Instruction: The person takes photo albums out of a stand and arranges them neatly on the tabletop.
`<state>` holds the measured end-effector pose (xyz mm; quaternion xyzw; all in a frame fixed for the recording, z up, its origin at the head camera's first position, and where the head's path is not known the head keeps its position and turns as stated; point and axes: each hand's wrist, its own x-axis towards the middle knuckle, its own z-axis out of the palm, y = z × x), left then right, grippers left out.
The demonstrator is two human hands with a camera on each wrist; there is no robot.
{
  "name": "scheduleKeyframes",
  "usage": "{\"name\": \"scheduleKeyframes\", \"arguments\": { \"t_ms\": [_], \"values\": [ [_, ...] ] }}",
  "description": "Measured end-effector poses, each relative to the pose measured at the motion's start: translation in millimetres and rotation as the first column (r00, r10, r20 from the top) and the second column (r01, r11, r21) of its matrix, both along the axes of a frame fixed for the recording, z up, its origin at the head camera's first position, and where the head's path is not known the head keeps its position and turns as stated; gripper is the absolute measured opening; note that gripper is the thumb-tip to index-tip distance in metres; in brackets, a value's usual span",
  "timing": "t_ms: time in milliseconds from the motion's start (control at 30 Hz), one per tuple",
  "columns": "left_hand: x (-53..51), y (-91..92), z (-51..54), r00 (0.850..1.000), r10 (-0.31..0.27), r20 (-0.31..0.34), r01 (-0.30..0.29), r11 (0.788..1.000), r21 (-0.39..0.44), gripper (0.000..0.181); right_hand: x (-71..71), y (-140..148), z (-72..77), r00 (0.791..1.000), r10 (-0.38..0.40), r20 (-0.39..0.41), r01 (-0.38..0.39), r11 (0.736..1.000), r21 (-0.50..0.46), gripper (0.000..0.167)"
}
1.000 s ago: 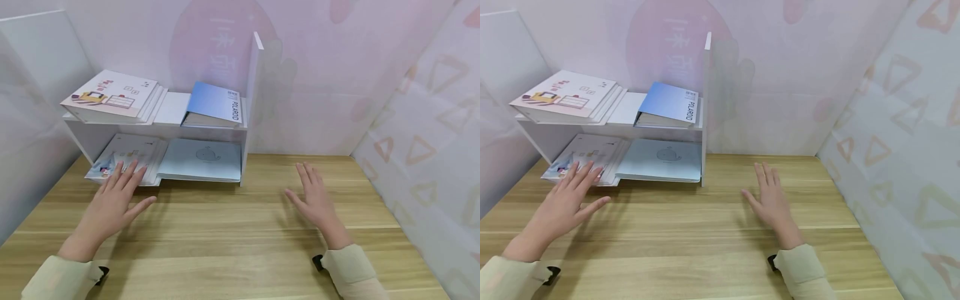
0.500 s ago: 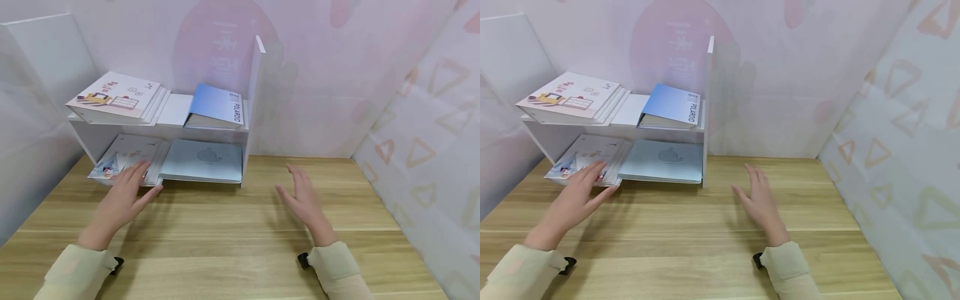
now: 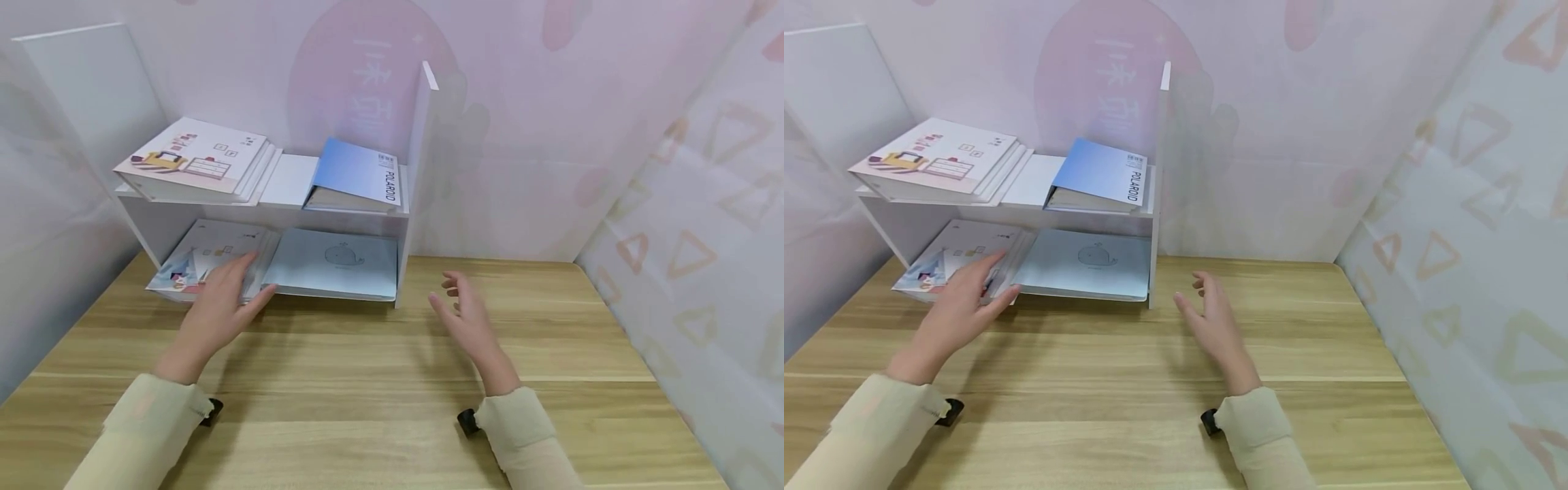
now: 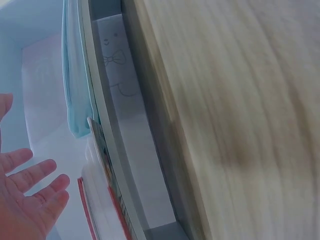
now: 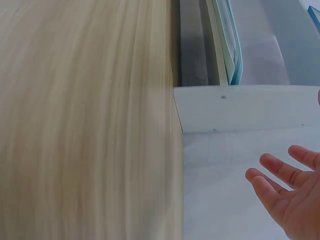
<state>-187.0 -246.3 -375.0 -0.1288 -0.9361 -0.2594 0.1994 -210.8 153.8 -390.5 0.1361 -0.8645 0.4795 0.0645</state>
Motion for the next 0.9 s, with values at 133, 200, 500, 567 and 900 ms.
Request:
{"name": "scheduleKeyframes", "arguments": {
  "t_ms": [133,200,500,567,900],
  "values": [
    [-6.0,3.3,1.8,1.000,-0.005,0.007,0.005,1.000,0.003,0.071,-2.9,-9,1.7,1.000,0.002,0.029,-0.001,0.999,-0.045,0.057],
    [-9.4,4.6,2.3,1.000,-0.010,0.011,0.010,1.000,0.009,0.071,-4.7,-14,1.8,0.999,0.006,0.039,-0.003,0.998,-0.058,0.056],
    [-21.7,9.6,0.4,1.000,0.005,0.029,-0.006,1.000,0.007,0.072,-9.3,-33,-2.9,0.997,0.007,0.077,0.000,0.995,-0.097,0.048],
    [-23.5,11.0,-0.2,0.999,0.009,0.036,-0.009,1.000,-0.002,0.072,-9.2,-36,-4.3,0.997,0.012,0.081,-0.004,0.995,-0.102,0.045],
    [-30.4,16.1,0.2,0.995,0.037,0.092,-0.037,0.999,-0.006,0.074,-15.1,-48,-9.2,0.997,-0.027,0.068,0.034,0.994,-0.101,0.037]
  ]
}}
